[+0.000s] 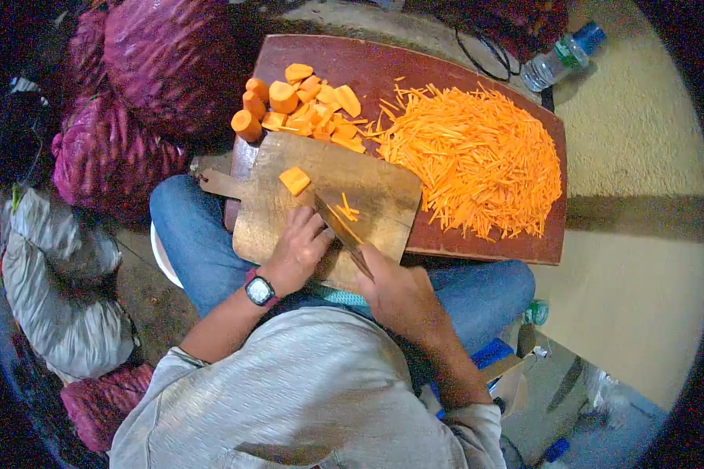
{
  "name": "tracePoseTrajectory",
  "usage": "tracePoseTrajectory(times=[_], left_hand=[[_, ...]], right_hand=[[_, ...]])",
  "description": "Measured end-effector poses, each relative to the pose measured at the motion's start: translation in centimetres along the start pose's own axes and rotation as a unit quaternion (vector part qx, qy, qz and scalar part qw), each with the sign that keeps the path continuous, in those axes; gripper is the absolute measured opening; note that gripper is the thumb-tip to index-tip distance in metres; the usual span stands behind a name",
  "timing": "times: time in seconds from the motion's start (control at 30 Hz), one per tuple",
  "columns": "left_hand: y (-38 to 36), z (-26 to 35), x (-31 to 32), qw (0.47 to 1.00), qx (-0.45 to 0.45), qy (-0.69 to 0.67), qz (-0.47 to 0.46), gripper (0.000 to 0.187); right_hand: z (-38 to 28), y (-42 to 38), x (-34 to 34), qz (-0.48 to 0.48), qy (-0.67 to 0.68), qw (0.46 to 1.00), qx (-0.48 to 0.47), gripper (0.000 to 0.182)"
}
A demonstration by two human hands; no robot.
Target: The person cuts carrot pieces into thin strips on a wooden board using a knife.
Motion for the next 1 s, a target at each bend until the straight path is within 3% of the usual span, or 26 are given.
tracePoseTrajectory(times=[0.2, 0.27, 0.4, 0.47, 0.6, 0.67, 0.8, 0.87, 1.0], left_hand=[[-0.4, 0.0, 0.0, 0.999, -0.017, -0.018, -0.021, 0.033], [-0.3, -0.1, 0.2, 1.000, -0.011, -0.018, -0.019, 0.034], [-0.2, 0.1, -0.1, 1.000, 0.004, -0.006, 0.001, 0.035], [-0.5, 0.0, 0.2, 0.998, -0.031, -0.014, -0.051, 0.035], [-0.4, 0.1, 0.3, 0.999, -0.027, -0.008, -0.041, 0.035], [-0.5, 0.0, 0.5, 0.998, -0.030, -0.009, -0.048, 0.035], [-0.3, -0.2, 0.4, 0.999, -0.023, -0.003, -0.036, 0.036], [-0.2, 0.2, -0.1, 1.000, -0.003, 0.002, 0.002, 0.028], [-0.2, 0.3, -0.3, 1.000, 0.003, -0.001, 0.013, 0.029]], right_hand=[[1.3, -2.3, 1.2, -0.025, 0.021, 0.998, 0.056, 0.042], [0.6, -0.1, 1.4, 0.034, 0.012, 0.999, -0.001, 0.040], [-0.2, 0.4, 0.2, 0.035, 0.021, 0.999, -0.006, 0.038], [-0.2, -1.6, -0.7, -0.024, 0.021, 0.999, 0.031, 0.035], [0.2, -1.7, 0.3, -0.028, 0.017, 0.998, 0.060, 0.035], [0.4, 0.3, 1.0, 0.036, 0.024, 0.999, -0.005, 0.031], [-0.4, 0.6, 0.2, 0.051, 0.043, 0.998, -0.016, 0.029], [-0.8, -1.6, -0.8, 0.008, 0.031, 0.999, 0.030, 0.033], [0.4, -1.7, 0.8, -0.011, 0.000, 0.998, 0.060, 0.030]])
Point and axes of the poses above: each hand's wrist, its own y-axis towards the middle knuckle, its own x-axis out of the palm, z = x × y, the point moved 5 cm from there along y, towards the middle knuckle, and after that the axes turned 3 degrees about -y, right-handed, at the moved point
